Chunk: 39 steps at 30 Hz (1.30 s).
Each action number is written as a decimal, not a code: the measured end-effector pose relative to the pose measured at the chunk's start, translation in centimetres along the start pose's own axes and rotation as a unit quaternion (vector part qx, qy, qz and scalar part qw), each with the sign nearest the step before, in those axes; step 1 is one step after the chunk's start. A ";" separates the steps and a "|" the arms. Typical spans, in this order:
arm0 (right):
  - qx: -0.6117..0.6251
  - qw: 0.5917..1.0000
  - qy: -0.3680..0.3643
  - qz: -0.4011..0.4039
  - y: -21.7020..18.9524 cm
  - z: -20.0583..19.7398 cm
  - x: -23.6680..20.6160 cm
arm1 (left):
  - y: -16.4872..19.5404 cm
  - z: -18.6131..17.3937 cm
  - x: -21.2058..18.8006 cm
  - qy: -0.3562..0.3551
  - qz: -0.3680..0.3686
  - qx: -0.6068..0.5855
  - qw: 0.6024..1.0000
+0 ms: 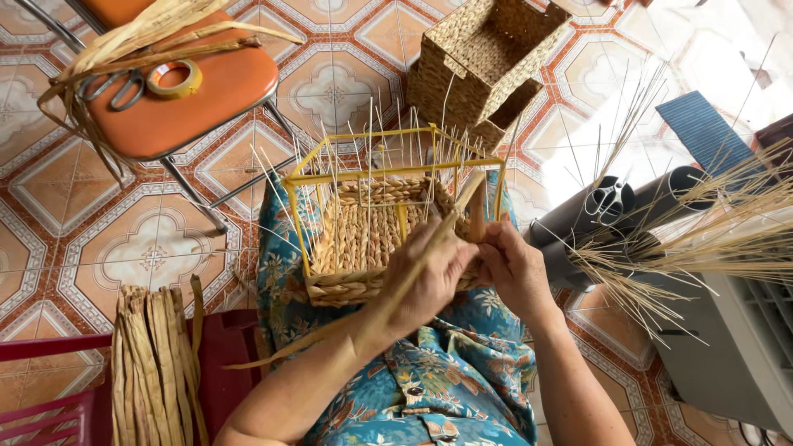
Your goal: The person weaves a basket using dried palm leaves on a yellow metal frame. They interlace the leaves through vertical spokes, occasionally using a metal rod to tighten the weave and scissors to trim excess material.
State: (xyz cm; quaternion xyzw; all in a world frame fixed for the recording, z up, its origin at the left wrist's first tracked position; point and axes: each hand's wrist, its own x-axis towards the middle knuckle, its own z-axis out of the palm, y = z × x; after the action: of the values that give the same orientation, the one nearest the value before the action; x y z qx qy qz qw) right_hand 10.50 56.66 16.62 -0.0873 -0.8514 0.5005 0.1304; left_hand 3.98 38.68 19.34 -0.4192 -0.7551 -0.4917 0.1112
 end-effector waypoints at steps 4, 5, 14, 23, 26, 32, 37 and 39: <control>-0.066 0.994 -0.010 -0.081 -0.8 0.2 0.1 | 1.6 0.3 -2.3 0.034 0.131 0.026 0.990; -0.063 0.992 -0.021 -0.104 -1.1 0.1 0.1 | 1.4 0.4 -2.5 0.045 0.113 0.069 0.990; -0.057 0.994 0.027 -0.088 -2.8 0.9 0.0 | -1.8 -2.0 -2.6 -0.120 -0.081 0.275 0.951; -0.026 0.996 0.025 -0.086 0.2 1.0 0.8 | -0.3 -2.3 -2.9 -0.046 0.051 0.204 0.977; 0.038 0.997 0.027 -0.063 -0.1 0.5 0.8 | -1.2 -0.2 -2.8 -0.088 0.038 0.281 0.955; -0.103 0.985 0.007 -0.135 -2.7 -0.2 -0.1 | -3.1 -0.7 -1.7 -0.141 0.022 0.241 0.960; -0.163 0.967 -0.058 -0.189 -2.5 0.9 0.8 | -3.3 -4.3 -0.7 -0.095 0.068 0.185 0.976; -0.110 0.973 -0.107 -0.173 -2.3 0.4 1.5 | -2.9 -5.3 -0.7 -0.098 0.100 0.188 0.972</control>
State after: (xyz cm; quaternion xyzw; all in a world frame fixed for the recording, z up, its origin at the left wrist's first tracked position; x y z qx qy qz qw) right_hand 8.90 55.61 18.60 0.1018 -0.9124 0.3800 0.1130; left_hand 1.00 33.38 19.69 -0.5103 -0.7956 -0.2838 0.1616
